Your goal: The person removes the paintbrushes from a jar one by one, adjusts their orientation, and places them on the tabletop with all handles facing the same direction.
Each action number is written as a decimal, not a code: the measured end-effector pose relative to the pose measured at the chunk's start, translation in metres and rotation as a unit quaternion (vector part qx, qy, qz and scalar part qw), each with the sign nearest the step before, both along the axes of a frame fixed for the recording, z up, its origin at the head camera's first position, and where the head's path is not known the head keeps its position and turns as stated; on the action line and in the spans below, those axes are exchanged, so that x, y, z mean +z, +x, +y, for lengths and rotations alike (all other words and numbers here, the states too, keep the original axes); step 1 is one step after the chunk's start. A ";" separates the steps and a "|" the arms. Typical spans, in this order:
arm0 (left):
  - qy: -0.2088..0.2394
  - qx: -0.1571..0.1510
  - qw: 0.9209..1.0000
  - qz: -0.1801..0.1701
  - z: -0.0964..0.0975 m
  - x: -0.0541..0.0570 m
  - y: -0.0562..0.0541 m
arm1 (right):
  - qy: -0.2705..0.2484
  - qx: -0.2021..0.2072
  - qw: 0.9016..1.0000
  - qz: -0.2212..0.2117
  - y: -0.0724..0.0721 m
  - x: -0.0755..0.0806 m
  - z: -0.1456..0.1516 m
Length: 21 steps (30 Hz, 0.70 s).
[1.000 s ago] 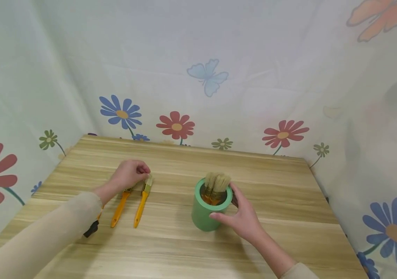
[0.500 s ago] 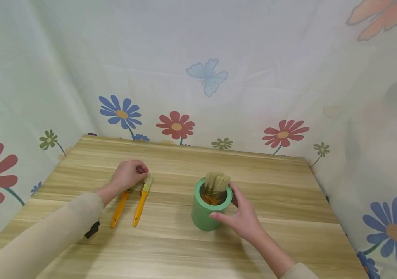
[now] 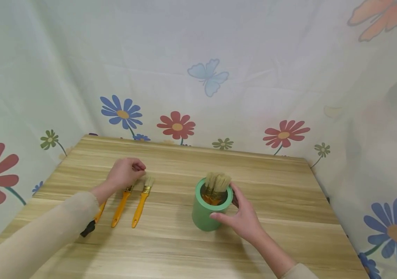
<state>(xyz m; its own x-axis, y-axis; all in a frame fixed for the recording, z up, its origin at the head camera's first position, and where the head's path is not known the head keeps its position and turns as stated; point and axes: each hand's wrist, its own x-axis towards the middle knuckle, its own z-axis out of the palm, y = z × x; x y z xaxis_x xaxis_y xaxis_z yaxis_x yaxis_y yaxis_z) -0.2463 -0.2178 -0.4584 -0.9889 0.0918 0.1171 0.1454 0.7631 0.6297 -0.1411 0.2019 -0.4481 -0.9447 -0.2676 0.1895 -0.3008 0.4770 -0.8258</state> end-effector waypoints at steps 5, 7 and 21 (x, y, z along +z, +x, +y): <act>0.010 -0.016 1.000 0.007 0.000 0.014 0.002 | -0.001 0.002 1.000 0.000 0.000 0.000 0.000; 0.017 -0.027 0.999 0.007 0.003 0.022 0.003 | 0.000 0.003 1.000 0.000 0.001 0.001 -0.001; 0.088 -0.131 0.987 0.009 0.052 0.087 0.031 | -0.007 0.005 1.000 -0.003 0.001 0.000 0.000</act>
